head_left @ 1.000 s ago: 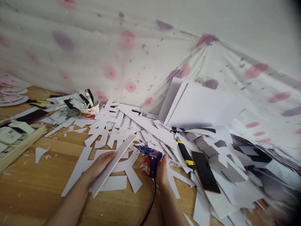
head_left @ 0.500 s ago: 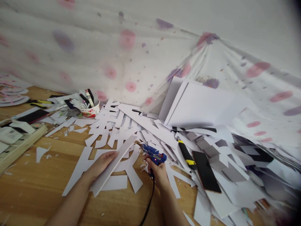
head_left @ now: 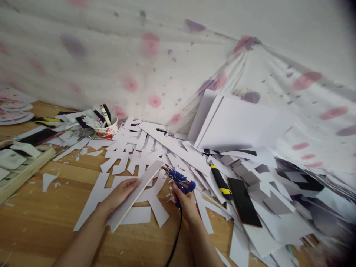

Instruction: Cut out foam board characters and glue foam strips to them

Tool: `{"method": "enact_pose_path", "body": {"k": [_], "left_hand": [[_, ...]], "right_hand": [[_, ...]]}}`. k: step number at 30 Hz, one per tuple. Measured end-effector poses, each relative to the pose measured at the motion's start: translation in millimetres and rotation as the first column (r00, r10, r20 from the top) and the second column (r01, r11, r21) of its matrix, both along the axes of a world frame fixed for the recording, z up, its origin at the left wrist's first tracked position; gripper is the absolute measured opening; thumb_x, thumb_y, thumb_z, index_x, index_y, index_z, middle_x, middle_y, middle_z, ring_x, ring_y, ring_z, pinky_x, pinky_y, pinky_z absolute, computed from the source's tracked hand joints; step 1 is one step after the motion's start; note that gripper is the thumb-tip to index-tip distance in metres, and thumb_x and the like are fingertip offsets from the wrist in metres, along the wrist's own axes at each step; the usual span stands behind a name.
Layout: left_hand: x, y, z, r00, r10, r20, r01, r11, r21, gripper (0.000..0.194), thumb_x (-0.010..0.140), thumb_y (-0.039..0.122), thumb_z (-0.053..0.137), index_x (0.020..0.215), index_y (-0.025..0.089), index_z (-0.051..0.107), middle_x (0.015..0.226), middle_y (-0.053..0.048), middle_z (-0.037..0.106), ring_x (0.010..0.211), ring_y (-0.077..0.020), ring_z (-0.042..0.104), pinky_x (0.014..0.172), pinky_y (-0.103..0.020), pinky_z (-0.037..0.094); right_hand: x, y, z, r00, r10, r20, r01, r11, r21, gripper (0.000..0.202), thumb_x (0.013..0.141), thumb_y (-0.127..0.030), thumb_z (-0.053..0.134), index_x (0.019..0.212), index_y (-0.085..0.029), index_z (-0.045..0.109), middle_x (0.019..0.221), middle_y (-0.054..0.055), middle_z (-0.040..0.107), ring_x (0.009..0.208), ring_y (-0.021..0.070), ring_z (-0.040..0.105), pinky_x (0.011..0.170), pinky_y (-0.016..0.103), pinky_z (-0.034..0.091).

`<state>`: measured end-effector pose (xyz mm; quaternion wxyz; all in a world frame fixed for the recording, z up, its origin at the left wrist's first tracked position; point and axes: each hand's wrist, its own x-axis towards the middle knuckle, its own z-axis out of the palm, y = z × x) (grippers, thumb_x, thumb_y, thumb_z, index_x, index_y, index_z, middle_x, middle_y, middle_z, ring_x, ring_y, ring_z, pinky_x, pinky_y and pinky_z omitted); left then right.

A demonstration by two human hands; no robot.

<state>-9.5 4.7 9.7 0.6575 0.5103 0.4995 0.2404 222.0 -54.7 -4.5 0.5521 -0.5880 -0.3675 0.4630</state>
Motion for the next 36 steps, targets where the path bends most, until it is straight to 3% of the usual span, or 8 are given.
{"method": "enact_pose_path", "body": {"k": [12, 36], "left_hand": [[0.8, 0.0, 0.8, 1.0, 0.008, 0.03, -0.008, 1.0, 0.004, 0.05, 0.069, 0.057, 0.057, 0.1, 0.019, 0.067, 0.082, -0.004, 0.069, 0.076, -0.0198, 0.057, 0.064, -0.025, 0.041], [-0.2, -1.7, 2.8, 0.998, 0.014, 0.064, -0.014, 1.0, -0.008, 0.051, 0.07, 0.056, 0.057, 0.104, 0.019, 0.066, 0.089, -0.005, 0.069, 0.085, -0.0229, 0.058, 0.074, -0.029, 0.043]], "right_hand": [[0.7, -3.2, 0.1, 0.999, 0.036, 0.025, -0.036, 0.999, 0.001, 0.039, 0.067, -0.053, 0.065, 0.06, -0.017, 0.051, 0.042, -0.005, 0.044, 0.037, 0.0073, 0.037, 0.038, 0.021, 0.029], [0.6, -6.2, 0.2, 0.989, 0.128, 0.069, -0.129, 0.992, 0.011, 0.034, 0.069, -0.049, 0.064, 0.067, -0.017, 0.054, 0.042, -0.006, 0.044, 0.037, 0.0073, 0.037, 0.038, 0.021, 0.03]]}}
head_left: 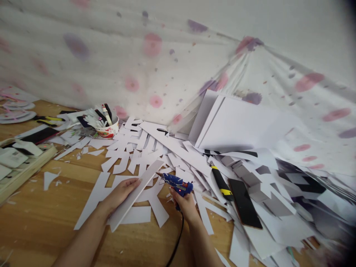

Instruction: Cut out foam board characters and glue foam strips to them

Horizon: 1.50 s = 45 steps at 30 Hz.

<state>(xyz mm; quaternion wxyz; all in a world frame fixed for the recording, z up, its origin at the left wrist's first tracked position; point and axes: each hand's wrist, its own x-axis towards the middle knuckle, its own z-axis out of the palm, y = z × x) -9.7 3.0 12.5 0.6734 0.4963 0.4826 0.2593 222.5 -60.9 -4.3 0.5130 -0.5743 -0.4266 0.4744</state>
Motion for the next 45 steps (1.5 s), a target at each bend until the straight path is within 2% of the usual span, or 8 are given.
{"method": "enact_pose_path", "body": {"k": [15, 21, 26, 37, 45], "left_hand": [[1, 0, 1.7, 1.0, 0.005, -0.016, -0.005, 1.0, 0.005, 0.051, 0.069, 0.057, 0.057, 0.102, 0.019, 0.066, 0.09, -0.005, 0.069, 0.086, -0.0219, 0.058, 0.071, -0.026, 0.043], [0, 1, -1.2, 0.999, 0.026, -0.041, -0.025, 0.999, 0.026, 0.05, 0.068, 0.057, 0.058, 0.101, 0.02, 0.067, 0.089, -0.005, 0.069, 0.089, -0.0234, 0.057, 0.074, -0.028, 0.043], [0, 2, -3.9, 0.999, 0.024, -0.024, -0.024, 1.0, 0.019, 0.051, 0.068, 0.057, 0.058, 0.101, 0.019, 0.067, 0.089, -0.005, 0.069, 0.088, -0.0231, 0.058, 0.073, -0.027, 0.043], [1, 0, -0.1, 1.0, 0.027, -0.01, -0.027, 1.0, -0.001, 0.05, 0.07, 0.056, 0.058, 0.102, 0.018, 0.065, 0.09, -0.005, 0.068, 0.084, -0.0212, 0.058, 0.076, -0.029, 0.042], [0, 0, -0.6, 1.0, -0.009, 0.026, 0.008, 1.0, 0.013, 0.048, 0.072, 0.054, 0.057, 0.102, 0.018, 0.065, 0.086, -0.004, 0.069, 0.084, -0.0214, 0.058, 0.075, -0.029, 0.041]], "right_hand": [[-2, -1, 2.0, 1.0, 0.022, 0.001, -0.022, 0.999, -0.024, 0.036, 0.066, -0.052, 0.066, 0.062, -0.018, 0.054, 0.04, -0.005, 0.042, 0.038, 0.0076, 0.035, 0.037, 0.021, 0.029], [-2, -2, 3.9, 0.999, 0.053, -0.011, -0.054, 0.997, -0.058, 0.035, 0.065, -0.051, 0.067, 0.064, -0.019, 0.054, 0.042, -0.006, 0.042, 0.038, 0.0073, 0.033, 0.036, 0.021, 0.026], [-3, -4, 4.6, 0.998, 0.069, -0.011, -0.07, 0.997, -0.036, 0.035, 0.065, -0.049, 0.068, 0.062, -0.019, 0.05, 0.045, -0.006, 0.041, 0.039, 0.0065, 0.034, 0.037, 0.02, 0.027], [-1, -5, -2.0, 0.989, 0.148, -0.004, -0.148, 0.988, -0.04, 0.031, 0.068, -0.048, 0.066, 0.074, -0.019, 0.057, 0.052, -0.005, 0.042, 0.043, 0.0068, 0.033, 0.04, 0.02, 0.03], [-6, -7, 14.1, 0.972, 0.234, -0.013, -0.235, 0.97, -0.06, 0.036, 0.065, -0.05, 0.067, 0.076, -0.017, 0.058, 0.054, -0.004, 0.046, 0.046, 0.0068, 0.034, 0.041, 0.02, 0.03]]}}
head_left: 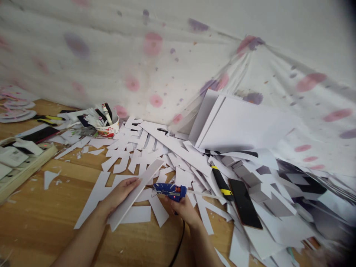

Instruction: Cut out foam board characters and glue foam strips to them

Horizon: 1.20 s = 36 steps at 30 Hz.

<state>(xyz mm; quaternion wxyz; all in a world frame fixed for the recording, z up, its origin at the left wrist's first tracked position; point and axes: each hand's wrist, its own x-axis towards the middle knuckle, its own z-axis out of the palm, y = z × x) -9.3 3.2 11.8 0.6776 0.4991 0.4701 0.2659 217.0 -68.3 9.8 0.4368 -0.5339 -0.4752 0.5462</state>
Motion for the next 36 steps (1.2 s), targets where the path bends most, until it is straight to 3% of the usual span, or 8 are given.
{"method": "enact_pose_path", "body": {"k": [6, 10, 16, 21, 25, 29, 33, 36], "left_hand": [[0, 0, -1.4, 0.999, 0.031, 0.014, -0.031, 0.999, -0.019, 0.05, 0.07, 0.055, 0.058, 0.101, 0.016, 0.065, 0.083, -0.004, 0.069, 0.076, -0.0205, 0.059, 0.07, -0.028, 0.043], [1, 1, -1.7, 0.996, 0.087, 0.027, -0.087, 0.996, -0.015, 0.048, 0.069, 0.054, 0.06, 0.098, 0.015, 0.065, 0.081, -0.003, 0.069, 0.077, -0.0196, 0.06, 0.072, -0.028, 0.043], [0, -1, -1.6, 0.987, 0.131, 0.09, -0.125, 0.99, -0.065, 0.046, 0.071, 0.053, 0.059, 0.099, 0.016, 0.064, 0.081, -0.004, 0.07, 0.074, -0.0187, 0.062, 0.069, -0.028, 0.046], [-1, 0, -0.8, 0.977, 0.173, 0.121, -0.168, 0.985, -0.05, 0.043, 0.07, 0.05, 0.061, 0.096, 0.016, 0.064, 0.08, -0.004, 0.07, 0.076, -0.0187, 0.063, 0.07, -0.027, 0.046], [-9, 7, 9.8, 0.961, 0.261, 0.094, -0.263, 0.965, 0.008, 0.043, 0.066, 0.052, 0.064, 0.091, 0.017, 0.065, 0.076, -0.002, 0.07, 0.073, -0.0175, 0.063, 0.067, -0.026, 0.047], [-25, 18, 24.8, 0.915, 0.398, 0.069, -0.404, 0.908, 0.111, 0.045, 0.059, 0.053, 0.068, 0.089, 0.019, 0.066, 0.073, -0.001, 0.069, 0.068, -0.0165, 0.061, 0.06, -0.024, 0.046], [-43, 27, 39.5, 0.87, 0.489, 0.058, -0.489, 0.843, 0.223, 0.044, 0.056, 0.052, 0.071, 0.087, 0.021, 0.068, 0.076, 0.0, 0.069, 0.067, -0.015, 0.06, 0.057, -0.021, 0.045], [-52, 30, 46.0, 0.841, 0.538, 0.061, -0.533, 0.805, 0.259, 0.045, 0.055, 0.052, 0.071, 0.089, 0.022, 0.068, 0.079, -0.001, 0.07, 0.067, -0.0145, 0.061, 0.057, -0.021, 0.046]], "right_hand": [[4, -2, 4.2, 0.995, 0.102, -0.014, -0.102, 0.993, -0.065, 0.035, 0.064, -0.047, 0.069, 0.078, -0.017, 0.059, 0.06, -0.002, 0.053, 0.048, 0.0085, 0.042, 0.043, 0.02, 0.034], [10, -4, 7.0, 0.999, 0.016, 0.051, -0.014, 0.999, -0.038, 0.037, 0.063, -0.047, 0.07, 0.084, -0.018, 0.062, 0.07, 0.001, 0.06, 0.055, 0.0112, 0.049, 0.047, 0.022, 0.039], [27, -21, 2.2, 0.948, -0.156, 0.278, 0.157, 0.987, 0.017, 0.033, 0.069, -0.048, 0.064, 0.082, -0.017, 0.064, 0.062, 0.0, 0.059, 0.058, 0.0149, 0.052, 0.05, 0.024, 0.041], [32, -45, -8.7, 0.888, -0.181, 0.422, 0.16, 0.983, 0.085, 0.032, 0.074, -0.046, 0.059, 0.091, -0.019, 0.064, 0.077, 0.003, 0.066, 0.07, 0.0199, 0.059, 0.064, 0.03, 0.047], [31, -54, -19.5, 0.774, -0.286, 0.565, 0.202, 0.957, 0.207, 0.028, 0.076, -0.044, 0.056, 0.085, -0.018, 0.061, 0.077, 0.004, 0.066, 0.07, 0.0202, 0.059, 0.066, 0.029, 0.047], [32, -56, -22.3, 0.662, -0.335, 0.67, 0.178, 0.939, 0.293, 0.025, 0.075, -0.043, 0.055, 0.081, -0.02, 0.06, 0.075, 0.004, 0.064, 0.067, 0.0194, 0.058, 0.062, 0.028, 0.045], [32, -58, -17.7, 0.665, -0.268, 0.697, 0.12, 0.96, 0.254, 0.024, 0.076, -0.043, 0.055, 0.08, -0.02, 0.06, 0.073, 0.003, 0.064, 0.065, 0.0185, 0.057, 0.058, 0.027, 0.043], [31, -55, -17.8, 0.694, -0.3, 0.654, 0.154, 0.95, 0.273, 0.026, 0.077, -0.044, 0.054, 0.082, -0.019, 0.061, 0.073, 0.003, 0.064, 0.065, 0.0187, 0.057, 0.061, 0.028, 0.044]]}}
